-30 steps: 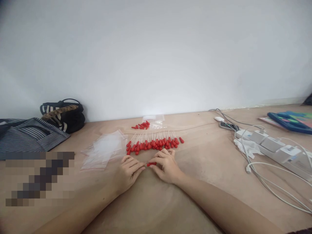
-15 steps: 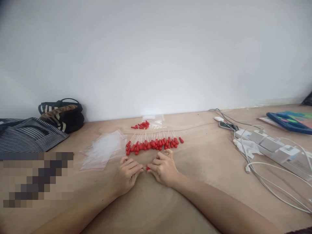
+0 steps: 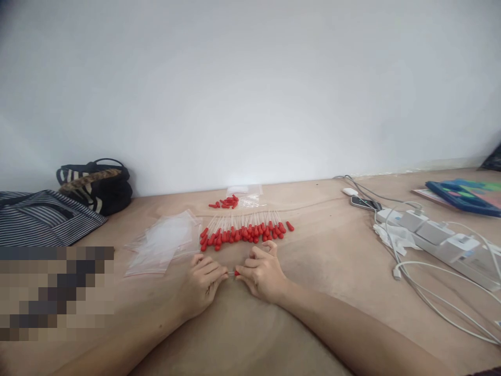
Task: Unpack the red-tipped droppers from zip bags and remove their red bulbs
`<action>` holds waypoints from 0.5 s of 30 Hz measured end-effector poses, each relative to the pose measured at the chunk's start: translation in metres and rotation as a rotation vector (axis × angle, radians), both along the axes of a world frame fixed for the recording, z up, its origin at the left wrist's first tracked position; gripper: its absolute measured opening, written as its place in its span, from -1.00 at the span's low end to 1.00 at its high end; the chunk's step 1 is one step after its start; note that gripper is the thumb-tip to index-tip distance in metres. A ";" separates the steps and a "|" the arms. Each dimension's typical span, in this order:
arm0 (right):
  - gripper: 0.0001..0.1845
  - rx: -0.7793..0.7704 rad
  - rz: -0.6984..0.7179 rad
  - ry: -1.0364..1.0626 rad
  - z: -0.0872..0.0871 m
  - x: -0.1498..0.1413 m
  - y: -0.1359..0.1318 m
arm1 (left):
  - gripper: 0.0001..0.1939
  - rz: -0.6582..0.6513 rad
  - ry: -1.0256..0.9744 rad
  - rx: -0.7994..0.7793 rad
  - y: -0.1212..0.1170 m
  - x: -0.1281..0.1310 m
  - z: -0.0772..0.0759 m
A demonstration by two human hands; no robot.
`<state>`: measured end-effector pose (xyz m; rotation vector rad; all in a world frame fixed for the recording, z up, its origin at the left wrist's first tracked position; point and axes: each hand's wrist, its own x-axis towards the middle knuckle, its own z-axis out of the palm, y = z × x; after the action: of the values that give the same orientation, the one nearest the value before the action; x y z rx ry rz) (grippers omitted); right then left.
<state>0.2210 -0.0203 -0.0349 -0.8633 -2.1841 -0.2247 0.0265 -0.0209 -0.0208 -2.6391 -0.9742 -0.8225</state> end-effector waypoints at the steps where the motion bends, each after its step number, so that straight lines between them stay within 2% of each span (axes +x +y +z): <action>1: -0.83 0.002 0.005 0.007 0.000 0.000 0.000 | -0.76 -0.002 0.000 -0.004 0.000 0.000 0.000; 5: -0.82 -0.012 0.000 0.018 0.000 0.003 0.000 | -0.75 0.001 -0.019 -0.031 0.002 -0.004 0.000; 9: -0.83 -0.060 -0.072 0.086 0.002 0.012 0.003 | -0.74 0.015 -0.055 -0.009 0.002 -0.006 -0.003; 13: -0.79 -0.083 -0.230 0.267 0.004 0.032 0.019 | -0.75 0.053 -0.106 -0.025 0.002 -0.008 -0.001; 15: -0.75 -0.144 -0.334 0.368 0.004 0.049 0.032 | -0.76 0.099 -0.173 -0.056 0.007 -0.014 0.005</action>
<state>0.2699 0.0121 -0.0307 -1.2446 -1.7244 -0.0620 0.0124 -0.0139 -0.0158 -2.5751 -1.1772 -1.0273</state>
